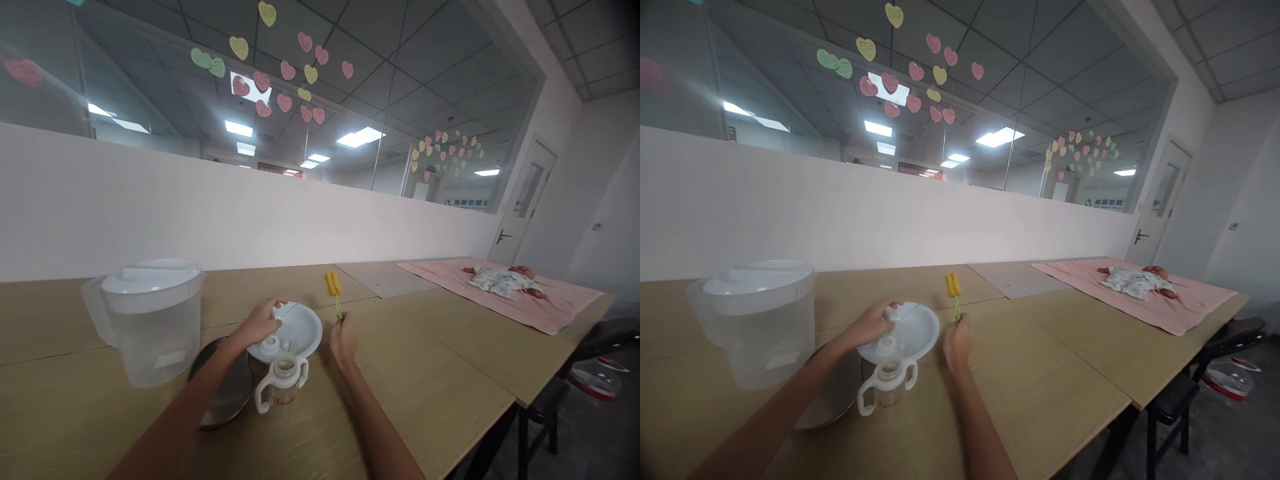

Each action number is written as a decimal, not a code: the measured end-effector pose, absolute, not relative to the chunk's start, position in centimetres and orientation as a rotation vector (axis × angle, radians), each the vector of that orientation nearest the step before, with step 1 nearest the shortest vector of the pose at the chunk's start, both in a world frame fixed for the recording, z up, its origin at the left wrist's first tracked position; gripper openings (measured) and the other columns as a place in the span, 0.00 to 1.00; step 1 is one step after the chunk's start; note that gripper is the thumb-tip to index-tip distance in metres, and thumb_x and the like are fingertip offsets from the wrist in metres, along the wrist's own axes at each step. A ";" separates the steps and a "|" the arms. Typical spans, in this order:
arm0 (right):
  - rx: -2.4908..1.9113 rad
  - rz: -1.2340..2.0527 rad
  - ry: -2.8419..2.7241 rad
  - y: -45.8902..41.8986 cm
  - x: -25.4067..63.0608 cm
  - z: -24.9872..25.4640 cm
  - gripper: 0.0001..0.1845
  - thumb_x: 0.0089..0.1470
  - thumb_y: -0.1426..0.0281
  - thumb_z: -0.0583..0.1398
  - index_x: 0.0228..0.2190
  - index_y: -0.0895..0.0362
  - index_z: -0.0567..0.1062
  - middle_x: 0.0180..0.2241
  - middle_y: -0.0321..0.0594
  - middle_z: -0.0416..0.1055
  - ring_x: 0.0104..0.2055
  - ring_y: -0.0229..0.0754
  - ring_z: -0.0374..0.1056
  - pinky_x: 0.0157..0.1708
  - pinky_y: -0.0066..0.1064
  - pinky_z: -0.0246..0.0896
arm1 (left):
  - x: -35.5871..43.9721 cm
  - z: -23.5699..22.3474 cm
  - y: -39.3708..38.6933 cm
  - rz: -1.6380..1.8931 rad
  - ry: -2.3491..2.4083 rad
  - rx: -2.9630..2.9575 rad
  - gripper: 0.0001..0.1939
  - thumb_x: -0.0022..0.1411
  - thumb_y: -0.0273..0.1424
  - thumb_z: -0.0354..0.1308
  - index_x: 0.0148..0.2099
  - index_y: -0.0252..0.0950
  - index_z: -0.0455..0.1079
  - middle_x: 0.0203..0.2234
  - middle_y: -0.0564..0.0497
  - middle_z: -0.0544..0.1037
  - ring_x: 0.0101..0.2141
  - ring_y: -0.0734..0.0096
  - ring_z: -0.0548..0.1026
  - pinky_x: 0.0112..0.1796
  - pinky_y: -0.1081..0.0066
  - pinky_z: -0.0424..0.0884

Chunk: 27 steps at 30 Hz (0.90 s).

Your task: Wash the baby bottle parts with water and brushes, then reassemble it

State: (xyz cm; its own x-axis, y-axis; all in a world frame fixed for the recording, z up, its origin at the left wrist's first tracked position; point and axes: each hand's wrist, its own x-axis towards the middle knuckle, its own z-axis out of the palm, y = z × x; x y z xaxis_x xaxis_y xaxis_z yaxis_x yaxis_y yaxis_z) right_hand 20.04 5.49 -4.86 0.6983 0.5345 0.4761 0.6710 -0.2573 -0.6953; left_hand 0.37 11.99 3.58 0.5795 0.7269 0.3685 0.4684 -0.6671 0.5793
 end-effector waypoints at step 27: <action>-1.481 -0.482 -1.213 3.8 16.9 -3.2 0.14 0.52 0.70 0.44 0.24 0.58 0.67 0.18 0.35 0.63 0.21 0.34 0.58 0.22 0.25 0.45 | 1.7 7.9 7.7 1.320 0.532 1.051 0.29 0.49 0.18 0.60 0.53 0.37 0.60 0.35 0.50 0.76 0.35 0.76 0.75 0.41 0.73 0.69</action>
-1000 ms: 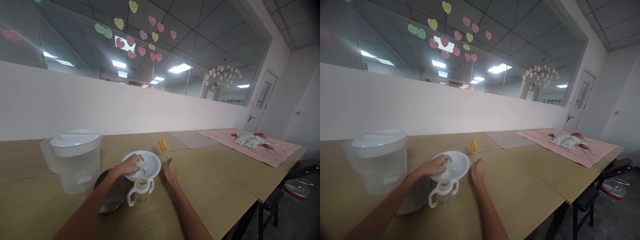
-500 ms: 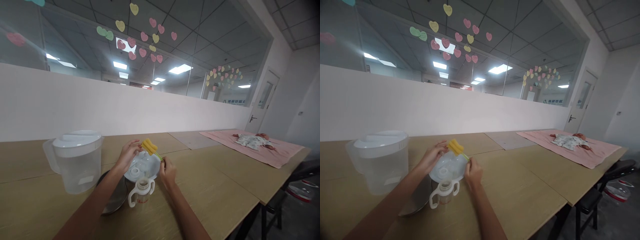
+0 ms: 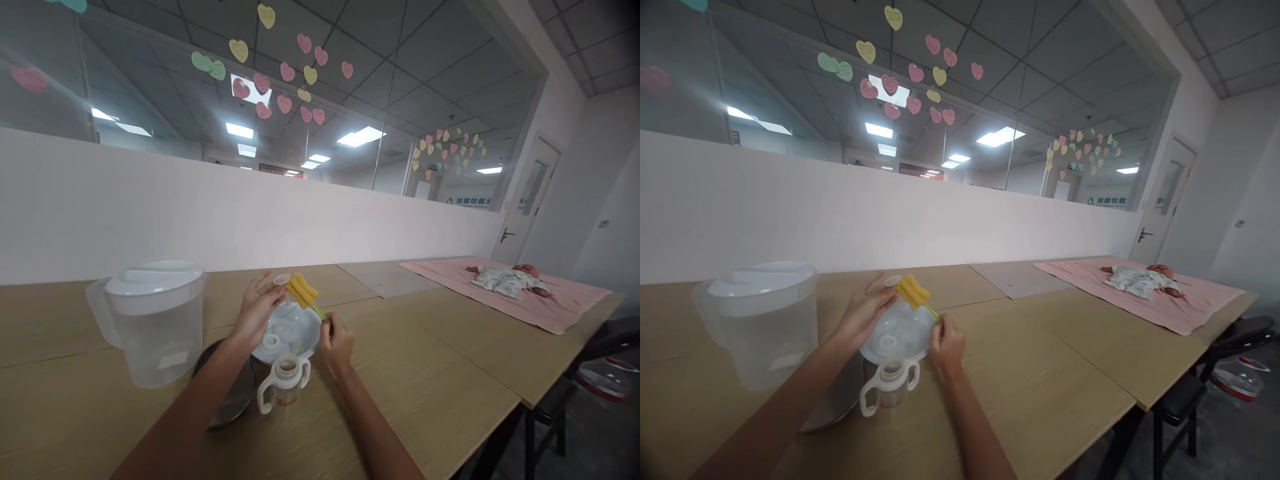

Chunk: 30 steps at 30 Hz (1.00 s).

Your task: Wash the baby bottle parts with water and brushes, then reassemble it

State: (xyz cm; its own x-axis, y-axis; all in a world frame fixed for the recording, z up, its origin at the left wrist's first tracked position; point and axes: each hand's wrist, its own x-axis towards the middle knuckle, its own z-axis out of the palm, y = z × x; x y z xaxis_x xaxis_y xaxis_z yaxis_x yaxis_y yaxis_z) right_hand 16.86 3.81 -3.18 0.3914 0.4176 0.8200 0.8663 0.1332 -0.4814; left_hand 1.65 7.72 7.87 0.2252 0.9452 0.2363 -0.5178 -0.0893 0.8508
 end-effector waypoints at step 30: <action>-1.530 -0.626 -1.181 3.3 18.2 -2.7 0.16 0.50 0.71 0.44 0.21 0.58 0.69 0.16 0.34 0.61 0.19 0.33 0.54 0.22 0.24 0.45 | 1.3 7.1 8.6 1.297 0.678 1.787 0.23 0.49 0.31 0.57 0.50 0.35 0.62 0.28 0.50 0.77 0.30 0.69 0.75 0.30 0.71 0.70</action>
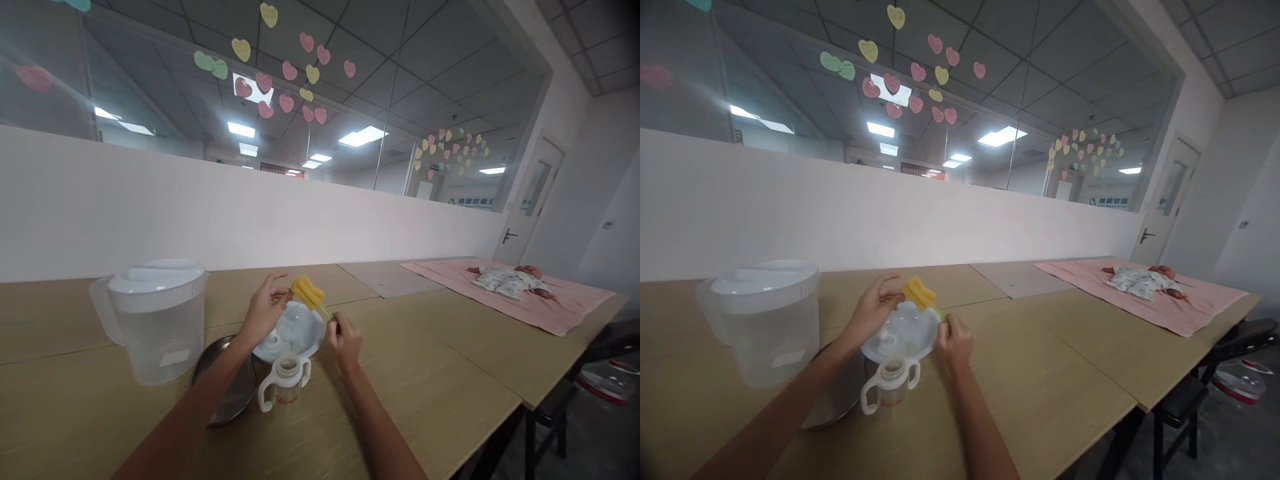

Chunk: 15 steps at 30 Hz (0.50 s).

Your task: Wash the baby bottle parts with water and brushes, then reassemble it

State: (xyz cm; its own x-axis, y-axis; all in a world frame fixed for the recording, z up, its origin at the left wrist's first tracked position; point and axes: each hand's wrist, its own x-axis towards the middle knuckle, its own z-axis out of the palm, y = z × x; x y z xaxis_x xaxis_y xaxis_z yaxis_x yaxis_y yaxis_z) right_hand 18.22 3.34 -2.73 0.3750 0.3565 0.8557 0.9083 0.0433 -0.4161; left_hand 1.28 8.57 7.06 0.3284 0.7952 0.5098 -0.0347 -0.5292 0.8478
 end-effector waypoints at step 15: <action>-1.562 -0.676 -1.180 3.8 17.7 -3.6 0.19 0.56 0.69 0.42 0.30 0.59 0.71 0.20 0.39 0.67 0.22 0.36 0.61 0.25 0.25 0.50 | 0.5 8.6 7.4 1.421 0.759 1.861 0.19 0.42 0.26 0.60 0.40 0.36 0.66 0.26 0.52 0.76 0.29 0.69 0.75 0.32 0.71 0.72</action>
